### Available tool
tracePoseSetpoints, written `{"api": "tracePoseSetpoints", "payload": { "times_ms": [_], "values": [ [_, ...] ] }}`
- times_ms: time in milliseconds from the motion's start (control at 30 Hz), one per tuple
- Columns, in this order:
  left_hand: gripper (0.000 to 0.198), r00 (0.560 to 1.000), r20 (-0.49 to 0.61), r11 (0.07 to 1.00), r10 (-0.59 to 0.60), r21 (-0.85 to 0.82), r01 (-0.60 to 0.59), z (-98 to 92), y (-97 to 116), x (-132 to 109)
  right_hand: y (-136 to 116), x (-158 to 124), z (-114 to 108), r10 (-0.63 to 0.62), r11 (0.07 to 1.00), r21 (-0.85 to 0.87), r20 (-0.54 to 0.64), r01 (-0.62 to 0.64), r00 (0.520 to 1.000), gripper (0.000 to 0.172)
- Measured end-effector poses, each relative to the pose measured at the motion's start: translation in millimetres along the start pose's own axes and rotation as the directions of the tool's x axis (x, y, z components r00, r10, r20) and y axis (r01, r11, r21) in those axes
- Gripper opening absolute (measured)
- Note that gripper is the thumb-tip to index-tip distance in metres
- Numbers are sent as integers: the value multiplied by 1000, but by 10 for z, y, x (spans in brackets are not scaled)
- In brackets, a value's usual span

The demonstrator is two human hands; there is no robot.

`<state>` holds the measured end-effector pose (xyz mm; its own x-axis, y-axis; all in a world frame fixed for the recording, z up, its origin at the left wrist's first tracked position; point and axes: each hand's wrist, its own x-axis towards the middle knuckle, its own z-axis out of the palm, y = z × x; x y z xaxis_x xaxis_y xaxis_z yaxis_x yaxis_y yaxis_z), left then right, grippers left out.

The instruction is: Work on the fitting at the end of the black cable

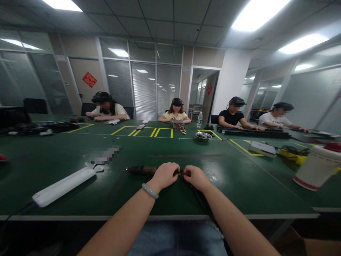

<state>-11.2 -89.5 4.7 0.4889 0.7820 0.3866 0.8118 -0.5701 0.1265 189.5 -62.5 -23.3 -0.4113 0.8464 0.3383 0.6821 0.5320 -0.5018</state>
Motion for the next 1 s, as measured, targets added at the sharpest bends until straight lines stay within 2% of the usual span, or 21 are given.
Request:
{"api": "tracePoseSetpoints", "payload": {
  "times_ms": [233, 767, 1000],
  "values": [
    [12, 1000, -10, 1000, -1, -28, 0, -2, -15, -7, -3, 0, -2, 54, 998, 23, 3, -54, 999, 3],
    [10, 1000, -2, 1000, 6, -24, -6, 0, -7, -1, -50, 0, -5, -6, 1000, 9, -19, 6, 1000, 2],
    [16, 998, -48, 999, -39, -40, 37, 21, -12, -12, -37, 6, 14, 2, 1000, 16, -41, -2, 999, 3]
  ]
}}
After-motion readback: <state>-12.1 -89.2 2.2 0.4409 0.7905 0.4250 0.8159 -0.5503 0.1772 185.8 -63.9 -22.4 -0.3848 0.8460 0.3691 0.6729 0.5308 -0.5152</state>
